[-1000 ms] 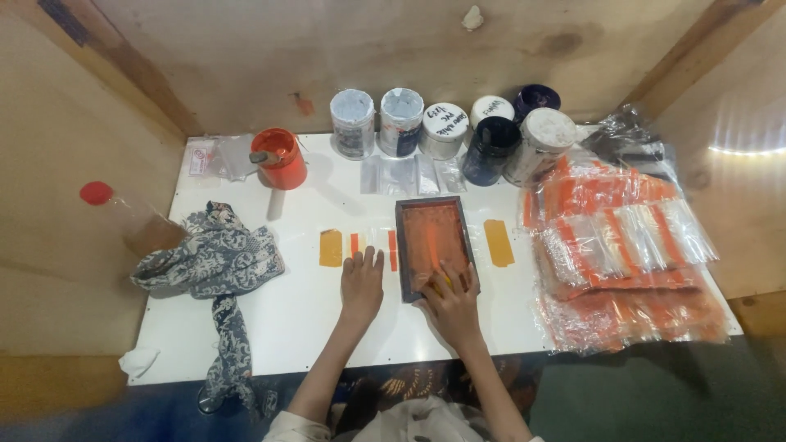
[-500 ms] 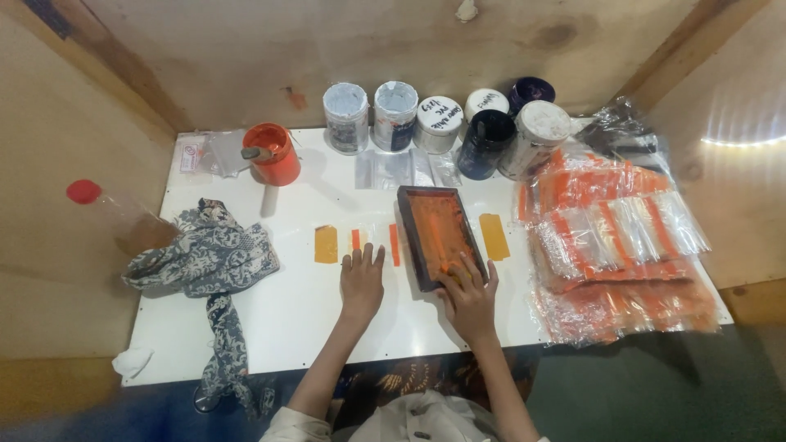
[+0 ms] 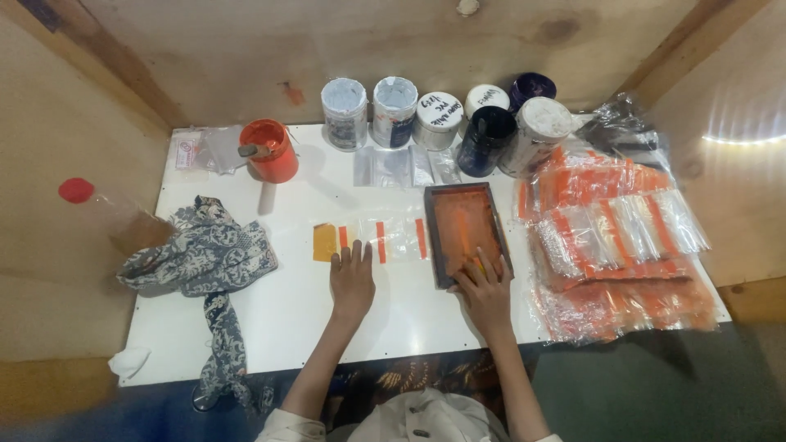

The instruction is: Manually applying orange ink to small rectangular strips using a small screen-printing frame and a squeegee tool.

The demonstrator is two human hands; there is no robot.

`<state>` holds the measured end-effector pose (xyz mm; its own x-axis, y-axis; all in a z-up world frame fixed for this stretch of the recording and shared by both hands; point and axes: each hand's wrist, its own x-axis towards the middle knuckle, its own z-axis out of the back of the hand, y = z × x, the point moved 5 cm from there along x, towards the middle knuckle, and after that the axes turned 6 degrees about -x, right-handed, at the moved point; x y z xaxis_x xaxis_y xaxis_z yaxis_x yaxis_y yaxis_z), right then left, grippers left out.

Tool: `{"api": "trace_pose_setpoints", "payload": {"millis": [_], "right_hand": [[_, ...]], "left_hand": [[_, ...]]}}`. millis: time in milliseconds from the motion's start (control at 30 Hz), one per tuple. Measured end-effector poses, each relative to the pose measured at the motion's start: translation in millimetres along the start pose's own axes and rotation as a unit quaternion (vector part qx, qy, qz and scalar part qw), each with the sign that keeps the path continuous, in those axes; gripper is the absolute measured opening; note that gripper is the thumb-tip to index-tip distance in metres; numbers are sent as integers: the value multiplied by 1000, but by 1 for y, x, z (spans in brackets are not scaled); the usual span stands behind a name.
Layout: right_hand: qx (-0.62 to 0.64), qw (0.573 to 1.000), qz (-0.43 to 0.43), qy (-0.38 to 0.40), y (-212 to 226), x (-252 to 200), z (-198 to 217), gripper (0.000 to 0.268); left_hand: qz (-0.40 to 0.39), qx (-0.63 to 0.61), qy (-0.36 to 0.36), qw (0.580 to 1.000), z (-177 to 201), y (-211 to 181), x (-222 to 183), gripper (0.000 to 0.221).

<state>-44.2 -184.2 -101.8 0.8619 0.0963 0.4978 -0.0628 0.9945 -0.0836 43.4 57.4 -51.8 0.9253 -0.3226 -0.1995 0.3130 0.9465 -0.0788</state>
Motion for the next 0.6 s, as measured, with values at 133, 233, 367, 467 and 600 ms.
{"api": "trace_pose_setpoints", "payload": {"millis": [133, 233, 367, 467, 600], "right_hand": [[4, 1000, 7, 6, 6, -1, -1, 20], [5, 1000, 7, 5, 9, -1, -1, 20], [6, 1000, 14, 7, 12, 3, 4, 19], [17, 1000, 18, 7, 14, 3, 7, 18], [15, 1000, 18, 3, 17, -2, 3, 18]], "left_hand": [[1, -18, -11, 1000, -2, 3, 2, 50], [1, -11, -16, 1000, -5, 3, 3, 47], [4, -17, -27, 999, -2, 5, 4, 44], [2, -14, -30, 999, -1, 5, 3, 42], [7, -19, -21, 1000, 1, 3, 1, 41]]}}
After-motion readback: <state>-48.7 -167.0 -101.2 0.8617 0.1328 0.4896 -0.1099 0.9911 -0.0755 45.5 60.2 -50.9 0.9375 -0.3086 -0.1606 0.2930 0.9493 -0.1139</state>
